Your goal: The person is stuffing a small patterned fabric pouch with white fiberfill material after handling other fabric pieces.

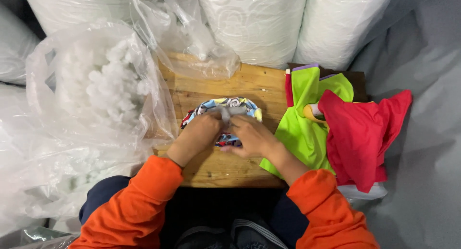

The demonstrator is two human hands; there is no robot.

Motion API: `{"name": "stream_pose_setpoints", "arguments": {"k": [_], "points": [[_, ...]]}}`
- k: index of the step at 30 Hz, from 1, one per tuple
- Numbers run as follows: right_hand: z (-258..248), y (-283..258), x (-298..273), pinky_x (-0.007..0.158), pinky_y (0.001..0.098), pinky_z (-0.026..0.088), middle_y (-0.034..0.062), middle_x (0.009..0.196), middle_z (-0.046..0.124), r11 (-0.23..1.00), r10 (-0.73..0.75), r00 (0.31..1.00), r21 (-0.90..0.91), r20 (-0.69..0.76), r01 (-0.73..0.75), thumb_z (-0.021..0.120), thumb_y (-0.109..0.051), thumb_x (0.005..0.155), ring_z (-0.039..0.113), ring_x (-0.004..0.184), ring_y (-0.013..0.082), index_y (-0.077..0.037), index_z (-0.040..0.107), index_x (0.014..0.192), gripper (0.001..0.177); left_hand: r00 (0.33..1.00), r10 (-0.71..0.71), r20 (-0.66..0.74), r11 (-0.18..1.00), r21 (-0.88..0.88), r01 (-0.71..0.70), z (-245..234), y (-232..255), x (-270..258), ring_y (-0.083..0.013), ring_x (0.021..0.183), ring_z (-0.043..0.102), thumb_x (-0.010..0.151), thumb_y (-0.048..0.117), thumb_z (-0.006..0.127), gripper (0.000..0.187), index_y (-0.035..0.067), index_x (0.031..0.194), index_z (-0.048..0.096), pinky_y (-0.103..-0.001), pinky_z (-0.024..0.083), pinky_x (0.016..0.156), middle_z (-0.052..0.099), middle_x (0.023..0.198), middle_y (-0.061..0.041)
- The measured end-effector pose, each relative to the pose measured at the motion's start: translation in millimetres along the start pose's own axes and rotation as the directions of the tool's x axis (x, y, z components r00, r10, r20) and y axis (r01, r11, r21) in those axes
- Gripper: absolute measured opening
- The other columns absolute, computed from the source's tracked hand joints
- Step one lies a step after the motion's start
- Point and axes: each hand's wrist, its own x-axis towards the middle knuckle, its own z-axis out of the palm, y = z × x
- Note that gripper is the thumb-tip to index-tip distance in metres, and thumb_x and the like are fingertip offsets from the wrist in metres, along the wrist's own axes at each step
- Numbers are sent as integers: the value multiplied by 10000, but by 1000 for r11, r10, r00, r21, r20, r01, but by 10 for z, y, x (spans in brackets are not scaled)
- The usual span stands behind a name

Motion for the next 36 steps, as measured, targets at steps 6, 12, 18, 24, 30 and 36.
{"name": "stream_pose_setpoints", "arguments": {"k": [6,12,18,24,30,36], "points": [[388,63,-33,1138,538,372,172,1154,700,962,241,900,-214,363,-172,687,-751,676,586,1270,369,-69,781,980,753,987,36,160,948,306,-84,88,293,47,-272,991,724,814,246,551,286,163,914,806,-443,435,978,789,1009,-50],[188,-74,51,777,492,577,136,850,725,939,336,844,-224,418,-262,685,-789,603,729,864,367,-63,784,815,763,991,-103,84,949,308,72,123,23,57,-254,772,714,755,477,439,445,183,676,763,-381,466,728,750,709,-23],[-202,-134,-53,783,470,549,153,1075,613,994,42,998,-104,47,-37,792,-586,728,652,1012,388,-78,653,968,579,989,146,-16,979,-143,-147,-520,-60,123,-375,712,686,749,242,583,210,52,724,670,-455,560,613,654,724,-122],[-40,29,-155,969,586,331,126,1174,667,841,344,922,-496,179,-217,747,-783,601,571,1183,300,-100,707,995,789,980,198,-22,969,-147,-199,-378,188,121,-355,847,676,784,317,582,253,83,810,675,-442,568,715,641,861,-108],[193,109,-68,970,495,338,80,1318,640,931,181,941,-359,287,-70,740,-704,680,496,1336,259,-118,736,1026,681,977,142,159,988,42,-150,-3,158,50,-295,992,675,753,488,662,396,120,845,776,-414,526,846,703,956,-84],[173,180,-62,791,435,334,5,966,704,872,408,853,-416,325,-258,702,-814,615,685,890,216,-192,745,1017,742,974,104,199,995,-20,-102,-182,55,127,-315,840,724,747,339,745,247,105,800,803,-419,569,781,728,789,-101]]}}
